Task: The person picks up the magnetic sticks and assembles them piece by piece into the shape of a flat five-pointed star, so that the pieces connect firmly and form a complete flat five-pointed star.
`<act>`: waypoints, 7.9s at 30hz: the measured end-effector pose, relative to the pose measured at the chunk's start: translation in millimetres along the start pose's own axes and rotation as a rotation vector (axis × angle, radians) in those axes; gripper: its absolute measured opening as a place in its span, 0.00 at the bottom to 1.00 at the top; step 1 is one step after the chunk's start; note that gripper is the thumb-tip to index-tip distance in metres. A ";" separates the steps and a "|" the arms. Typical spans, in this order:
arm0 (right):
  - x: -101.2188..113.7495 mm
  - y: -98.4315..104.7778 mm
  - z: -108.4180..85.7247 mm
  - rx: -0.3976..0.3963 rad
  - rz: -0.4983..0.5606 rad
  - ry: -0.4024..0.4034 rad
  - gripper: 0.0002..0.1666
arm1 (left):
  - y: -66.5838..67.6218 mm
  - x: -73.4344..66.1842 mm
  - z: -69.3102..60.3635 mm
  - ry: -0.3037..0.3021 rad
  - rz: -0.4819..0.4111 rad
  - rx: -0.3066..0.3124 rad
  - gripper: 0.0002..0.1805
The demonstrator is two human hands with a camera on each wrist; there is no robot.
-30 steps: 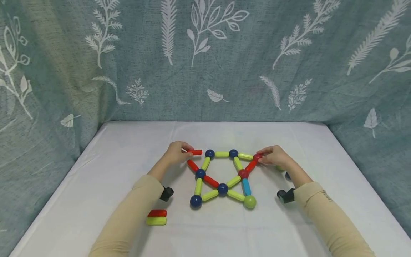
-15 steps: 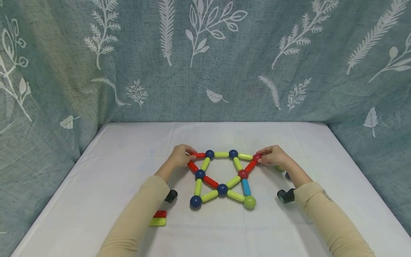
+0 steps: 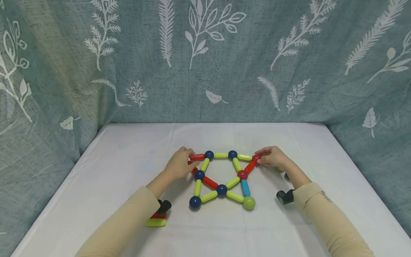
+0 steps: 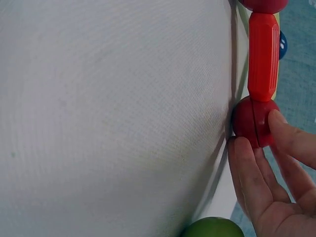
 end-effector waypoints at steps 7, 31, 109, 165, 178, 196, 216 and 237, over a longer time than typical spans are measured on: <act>5.6 -2.7 0.5 0.001 -0.086 0.021 0.23 | -32.2 -26.5 -60.6 -0.087 -0.037 0.231 0.17; 11.4 -42.9 -95.9 0.029 -0.307 0.293 0.14 | 7.9 20.2 0.7 -0.093 0.077 0.054 0.10; 68.0 -6.3 15.7 0.004 -0.001 0.276 0.26 | -2.3 26.5 25.8 -0.038 -0.035 0.114 0.12; 52.4 -38.8 -43.1 0.246 -0.118 0.347 0.25 | -2.6 22.8 28.1 -0.072 -0.032 0.153 0.11; 15.8 -53.9 -104.7 0.237 -0.091 0.356 0.20 | -0.7 24.5 26.6 -0.081 -0.018 0.158 0.12; 12.5 -60.8 -119.8 0.055 -0.199 0.401 0.09 | -3.4 21.8 23.3 -0.112 -0.013 0.160 0.10; 7.5 -9.5 -64.3 -0.184 -0.204 0.281 0.09 | -12.7 -13.4 -56.3 -0.126 0.138 0.189 0.13; 10.0 5.1 -26.4 -0.187 -0.258 0.186 0.13 | -13.8 -17.7 -95.3 -0.118 0.089 0.265 0.14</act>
Point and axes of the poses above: each hand's wrist, its own z-axis towards the middle knuckle, its own y-axis out of the back of the hand, x = y × z, the point moved 10 cm from there along z, towards the middle knuckle
